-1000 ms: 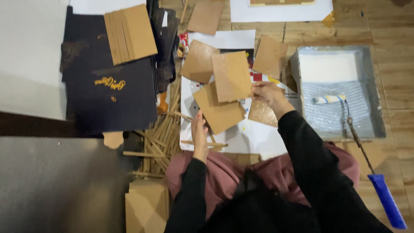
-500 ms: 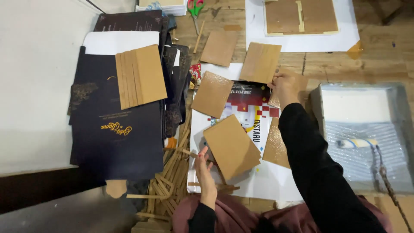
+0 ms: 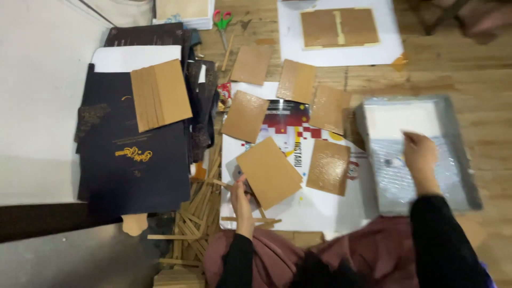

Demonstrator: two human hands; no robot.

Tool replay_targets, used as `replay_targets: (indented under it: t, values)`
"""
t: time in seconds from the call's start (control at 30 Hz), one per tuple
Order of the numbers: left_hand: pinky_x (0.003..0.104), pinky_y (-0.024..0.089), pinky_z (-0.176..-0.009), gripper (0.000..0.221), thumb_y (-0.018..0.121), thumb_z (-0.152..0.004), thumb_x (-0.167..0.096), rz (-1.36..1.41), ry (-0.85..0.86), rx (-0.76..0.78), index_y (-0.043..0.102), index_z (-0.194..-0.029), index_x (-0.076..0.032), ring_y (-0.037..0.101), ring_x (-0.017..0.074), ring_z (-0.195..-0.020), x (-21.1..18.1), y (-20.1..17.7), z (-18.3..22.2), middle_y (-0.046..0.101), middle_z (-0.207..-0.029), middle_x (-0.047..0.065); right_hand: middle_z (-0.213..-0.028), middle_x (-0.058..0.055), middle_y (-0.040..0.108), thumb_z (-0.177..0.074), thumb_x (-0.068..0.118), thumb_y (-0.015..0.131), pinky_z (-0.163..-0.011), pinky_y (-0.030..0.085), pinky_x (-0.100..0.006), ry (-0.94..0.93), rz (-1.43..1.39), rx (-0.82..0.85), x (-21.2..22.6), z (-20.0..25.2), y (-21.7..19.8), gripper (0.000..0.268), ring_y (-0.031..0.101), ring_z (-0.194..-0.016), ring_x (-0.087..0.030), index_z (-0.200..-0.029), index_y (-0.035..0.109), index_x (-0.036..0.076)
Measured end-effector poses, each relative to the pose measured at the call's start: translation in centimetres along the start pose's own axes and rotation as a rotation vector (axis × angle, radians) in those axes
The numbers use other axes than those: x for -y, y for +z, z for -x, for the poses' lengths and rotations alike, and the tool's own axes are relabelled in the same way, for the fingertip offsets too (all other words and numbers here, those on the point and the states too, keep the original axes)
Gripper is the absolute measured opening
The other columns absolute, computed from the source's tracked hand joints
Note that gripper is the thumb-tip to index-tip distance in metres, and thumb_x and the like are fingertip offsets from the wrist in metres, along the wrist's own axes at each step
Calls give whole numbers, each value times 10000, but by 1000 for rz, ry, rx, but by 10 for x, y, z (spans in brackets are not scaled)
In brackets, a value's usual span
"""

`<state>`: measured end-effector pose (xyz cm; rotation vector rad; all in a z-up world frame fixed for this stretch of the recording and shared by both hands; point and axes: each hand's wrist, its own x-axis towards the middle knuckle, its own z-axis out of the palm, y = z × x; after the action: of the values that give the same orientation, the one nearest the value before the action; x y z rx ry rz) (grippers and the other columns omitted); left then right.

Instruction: Applying white adhesive to small cardboard squares using a paint roller and tray while sitting on the floor.

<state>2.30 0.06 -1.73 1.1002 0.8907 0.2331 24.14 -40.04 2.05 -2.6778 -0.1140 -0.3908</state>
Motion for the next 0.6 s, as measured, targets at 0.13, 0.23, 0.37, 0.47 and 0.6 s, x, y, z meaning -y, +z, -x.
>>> replay_targets:
  t: [0.13,0.23,0.37,0.47,0.6]
  values:
    - [469,345,-929,419,367,-847,-374,-93,59,51,565,-1120,-125,432,233,-1156,-17,6,14,493,-1222,60,-959,-123,671,-888,288,536,-635,488,-410,253,357,87,-101,93,-73,276,618,-795,-361,-1057,694,138]
    - [271,366,-743,374,440,-841,-376,-101,68,27,583,-1090,-136,462,126,-946,-2,-3,12,510,-1131,-12,-1001,-180,666,-850,476,508,-742,486,-423,453,446,325,-127,150,-100,519,607,-923,-376,-1165,630,81]
    - [267,408,-689,416,427,-840,-331,-178,-8,88,516,-1174,-100,496,147,-963,-10,-3,26,529,-1144,25,-1043,-192,626,-787,442,562,-774,469,-403,478,170,459,-127,181,-96,600,591,-946,-346,-1211,541,18]
    - [296,428,-671,436,447,-822,-342,-270,-106,138,514,-1184,-108,526,183,-923,-16,-1,34,539,-1124,45,-989,-176,631,-812,279,543,-732,478,-423,344,192,425,-134,181,-88,434,598,-889,-350,-1202,536,89]
    - [204,431,-454,337,487,-842,-213,-457,-130,212,529,-1128,-39,560,120,-622,-18,-2,55,574,-942,76,-1125,-125,582,-816,93,506,-776,440,-440,259,194,323,-104,183,-109,518,548,-980,-355,-1321,445,192]
